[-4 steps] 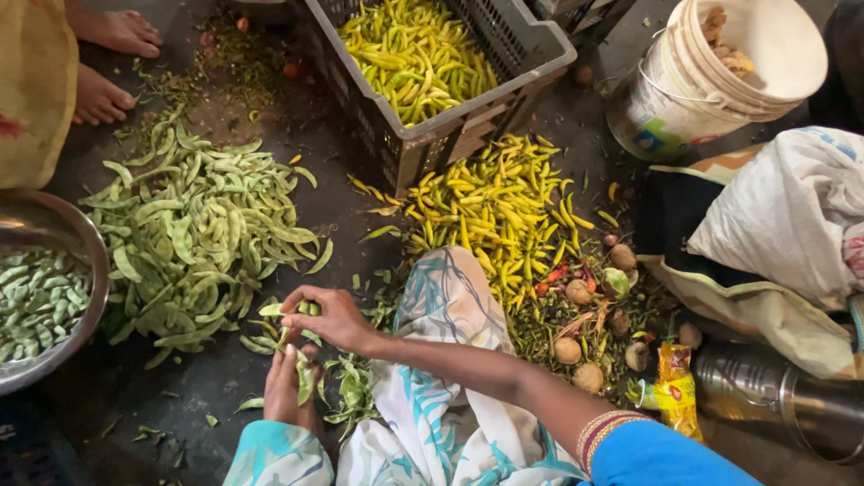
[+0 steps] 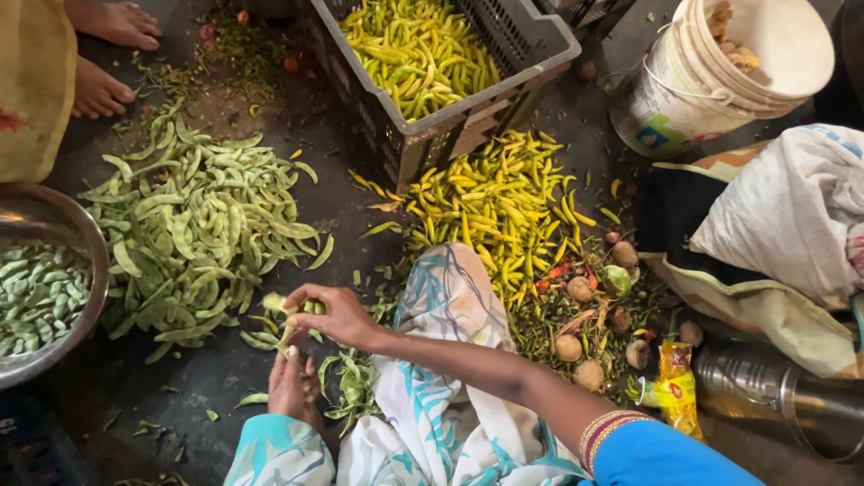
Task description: The person sits on the floor and peels the outer skin off green vegetable pods by hand. They place the peeled pods into a metal bowl and discard the peels onto the floor.
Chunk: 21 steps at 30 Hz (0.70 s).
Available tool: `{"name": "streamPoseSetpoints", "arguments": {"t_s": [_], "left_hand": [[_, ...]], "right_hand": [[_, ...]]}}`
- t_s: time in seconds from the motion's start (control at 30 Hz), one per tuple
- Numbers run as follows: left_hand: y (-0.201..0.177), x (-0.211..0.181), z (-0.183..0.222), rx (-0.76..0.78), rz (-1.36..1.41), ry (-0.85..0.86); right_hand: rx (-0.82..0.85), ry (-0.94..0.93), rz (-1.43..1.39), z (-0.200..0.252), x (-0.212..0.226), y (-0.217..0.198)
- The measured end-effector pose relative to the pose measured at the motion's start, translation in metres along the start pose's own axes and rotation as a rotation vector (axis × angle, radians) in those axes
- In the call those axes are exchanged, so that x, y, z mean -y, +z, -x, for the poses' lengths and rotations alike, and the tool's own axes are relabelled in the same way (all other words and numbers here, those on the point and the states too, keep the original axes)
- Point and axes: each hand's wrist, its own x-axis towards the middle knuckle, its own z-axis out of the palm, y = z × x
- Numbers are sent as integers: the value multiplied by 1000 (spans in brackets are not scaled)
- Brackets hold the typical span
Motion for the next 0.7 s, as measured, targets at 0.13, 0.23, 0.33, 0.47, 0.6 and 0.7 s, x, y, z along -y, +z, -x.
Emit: {"name": "streamPoseSetpoints", "arguments": {"t_s": [0.13,0.23,0.33,0.47,0.6,0.7], "left_hand": [[-6,10,1,91,-131,-91],[-6,6,8,164,-205,-174],[-1,-5,19,249,-332,-276],[17,-14,27,305,-398,-265],[21,-15,39,136,-196,-149],[15,-17,43,173,-98,-85]], "right_hand": [[133,-168,55,1,-11,-3],[371,74,100,0,-34,-8],[573,304,-133,7,-57,-22],[597,307,-133,14,-72,-38],[573,166,-64,7,-82,-47],[634,194,49,9,-75,-52]]}}
